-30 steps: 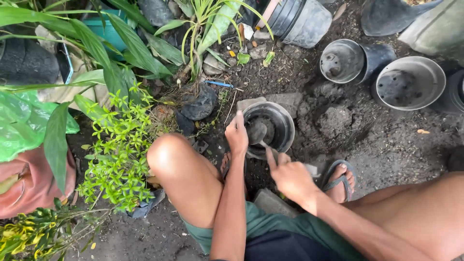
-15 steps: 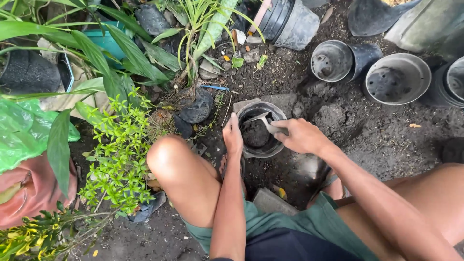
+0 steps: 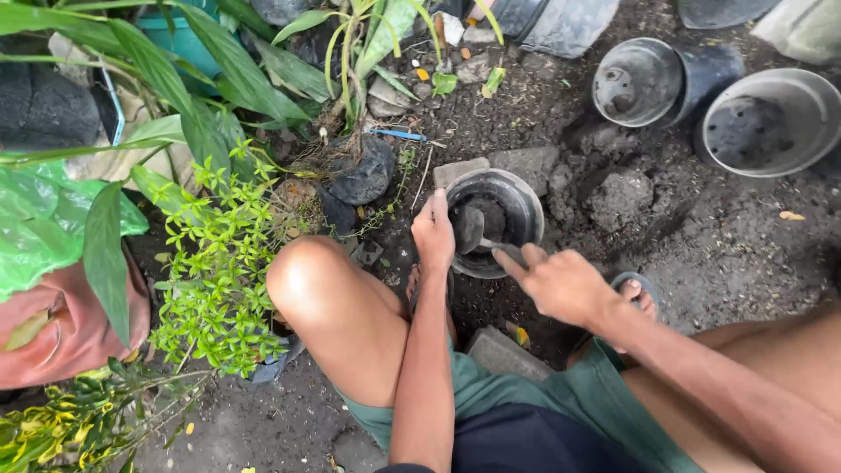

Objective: A person is potting a small plant in a nursery, using a trowel to fill a pot with soil and then placing the plant into it.

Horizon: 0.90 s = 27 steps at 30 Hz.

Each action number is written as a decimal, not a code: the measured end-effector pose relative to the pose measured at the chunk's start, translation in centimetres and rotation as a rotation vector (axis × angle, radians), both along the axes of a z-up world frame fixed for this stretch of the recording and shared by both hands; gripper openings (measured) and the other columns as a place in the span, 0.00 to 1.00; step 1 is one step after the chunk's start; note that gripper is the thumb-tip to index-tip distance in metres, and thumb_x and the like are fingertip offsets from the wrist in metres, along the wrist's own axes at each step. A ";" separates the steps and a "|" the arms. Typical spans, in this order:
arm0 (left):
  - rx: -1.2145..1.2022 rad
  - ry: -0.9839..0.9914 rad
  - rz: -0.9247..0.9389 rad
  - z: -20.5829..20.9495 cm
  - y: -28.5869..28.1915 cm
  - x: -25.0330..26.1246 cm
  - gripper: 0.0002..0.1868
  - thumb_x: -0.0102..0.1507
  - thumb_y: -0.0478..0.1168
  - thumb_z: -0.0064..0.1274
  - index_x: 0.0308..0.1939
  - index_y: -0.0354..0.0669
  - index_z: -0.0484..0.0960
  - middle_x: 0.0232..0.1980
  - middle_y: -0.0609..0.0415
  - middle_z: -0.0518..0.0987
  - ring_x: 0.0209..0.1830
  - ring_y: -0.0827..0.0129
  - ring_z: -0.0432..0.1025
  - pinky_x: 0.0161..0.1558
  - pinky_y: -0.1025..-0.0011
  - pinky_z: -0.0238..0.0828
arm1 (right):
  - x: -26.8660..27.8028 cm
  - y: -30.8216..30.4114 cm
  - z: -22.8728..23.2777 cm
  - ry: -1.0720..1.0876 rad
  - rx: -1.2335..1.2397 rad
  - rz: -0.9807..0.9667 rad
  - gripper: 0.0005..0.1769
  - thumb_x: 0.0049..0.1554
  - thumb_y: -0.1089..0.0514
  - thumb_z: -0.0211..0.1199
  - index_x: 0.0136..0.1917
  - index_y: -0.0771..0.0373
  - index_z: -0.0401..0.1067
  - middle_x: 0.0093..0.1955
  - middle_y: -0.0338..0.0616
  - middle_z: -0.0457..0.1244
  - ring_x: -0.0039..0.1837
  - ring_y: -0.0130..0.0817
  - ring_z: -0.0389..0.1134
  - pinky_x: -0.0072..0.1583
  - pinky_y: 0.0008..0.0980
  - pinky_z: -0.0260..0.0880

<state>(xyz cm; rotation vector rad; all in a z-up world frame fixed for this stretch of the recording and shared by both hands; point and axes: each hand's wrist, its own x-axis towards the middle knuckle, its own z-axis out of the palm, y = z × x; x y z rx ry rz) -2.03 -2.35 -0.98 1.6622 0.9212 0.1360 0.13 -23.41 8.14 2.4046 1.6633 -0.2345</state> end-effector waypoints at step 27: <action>-0.117 0.046 0.172 0.3 -1.1 -0.6 0.25 0.70 0.59 0.43 0.57 0.47 0.84 0.58 0.47 0.83 0.68 0.56 0.70 0.72 0.56 0.63 | 4.9 4.9 5.8 0.696 -0.066 -0.516 0.27 0.62 0.57 0.54 0.74 0.53 0.68 0.53 0.60 0.72 0.22 0.27 0.65 0.30 0.28 0.69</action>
